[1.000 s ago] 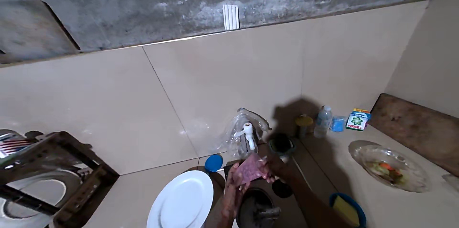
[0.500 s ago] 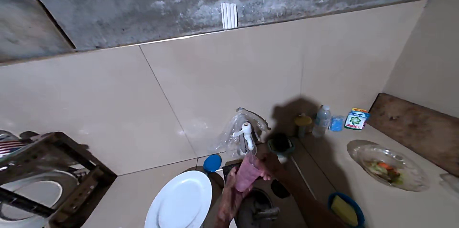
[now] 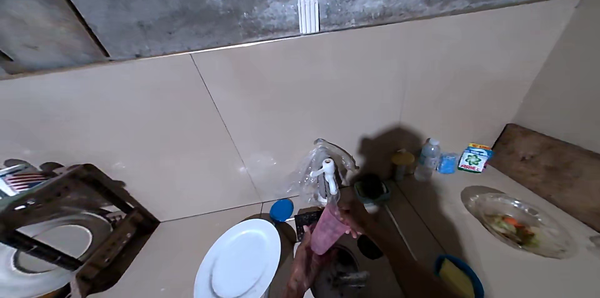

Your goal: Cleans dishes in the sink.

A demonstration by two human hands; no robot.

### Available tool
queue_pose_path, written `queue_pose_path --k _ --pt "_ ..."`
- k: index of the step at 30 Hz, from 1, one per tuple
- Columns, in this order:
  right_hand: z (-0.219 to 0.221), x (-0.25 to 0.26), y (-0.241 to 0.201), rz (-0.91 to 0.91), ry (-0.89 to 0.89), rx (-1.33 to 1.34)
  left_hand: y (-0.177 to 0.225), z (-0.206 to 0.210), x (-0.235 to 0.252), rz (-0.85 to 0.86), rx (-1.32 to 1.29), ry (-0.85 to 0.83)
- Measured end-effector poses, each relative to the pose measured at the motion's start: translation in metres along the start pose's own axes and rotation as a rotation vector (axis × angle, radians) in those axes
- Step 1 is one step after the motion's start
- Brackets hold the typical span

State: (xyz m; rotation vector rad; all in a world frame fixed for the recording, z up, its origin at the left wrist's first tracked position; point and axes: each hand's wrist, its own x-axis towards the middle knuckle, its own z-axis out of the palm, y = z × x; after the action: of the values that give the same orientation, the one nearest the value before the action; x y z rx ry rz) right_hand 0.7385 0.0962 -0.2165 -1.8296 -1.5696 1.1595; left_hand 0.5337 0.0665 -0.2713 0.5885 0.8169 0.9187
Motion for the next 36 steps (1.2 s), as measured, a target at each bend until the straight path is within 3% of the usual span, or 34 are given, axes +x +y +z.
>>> queue_pose_path --k 3,8,12,15,18,21,25,29,32,36 --pt "0.004 -0.004 0.0 0.125 0.02 0.073 -0.006 -0.005 0.01 0.168 -0.11 0.043" --pt "0.003 -0.005 0.003 -0.037 -0.112 0.183 -0.007 -0.007 0.01 0.04 0.104 0.117" --pt "-0.002 0.005 0.011 -0.145 -0.134 -0.03 -0.005 -0.014 0.003 -0.032 0.194 0.02" --pt "-0.005 0.01 0.027 -0.059 -0.029 -0.107 0.004 -0.023 -0.004 -0.066 0.274 0.106" --pt "-0.001 0.01 0.019 -0.068 -0.093 -0.245 0.013 -0.044 0.002 -0.043 0.336 0.182" --pt "0.0 0.008 0.023 0.009 -0.032 -0.162 0.012 -0.053 -0.008 -0.068 0.346 0.211" --pt "0.002 0.012 0.015 -0.075 -0.127 -0.309 0.01 -0.062 -0.017 -0.092 0.352 0.24" --pt "0.008 0.011 0.014 -0.037 -0.079 -0.259 0.012 -0.064 -0.024 -0.128 0.358 0.283" --pt "0.025 0.007 0.034 -0.085 -0.078 -0.077 0.009 -0.074 -0.025 -0.126 0.375 0.269" --pt "0.064 -0.006 0.066 -0.092 0.004 0.542 0.012 -0.089 -0.03 -0.099 0.421 0.261"
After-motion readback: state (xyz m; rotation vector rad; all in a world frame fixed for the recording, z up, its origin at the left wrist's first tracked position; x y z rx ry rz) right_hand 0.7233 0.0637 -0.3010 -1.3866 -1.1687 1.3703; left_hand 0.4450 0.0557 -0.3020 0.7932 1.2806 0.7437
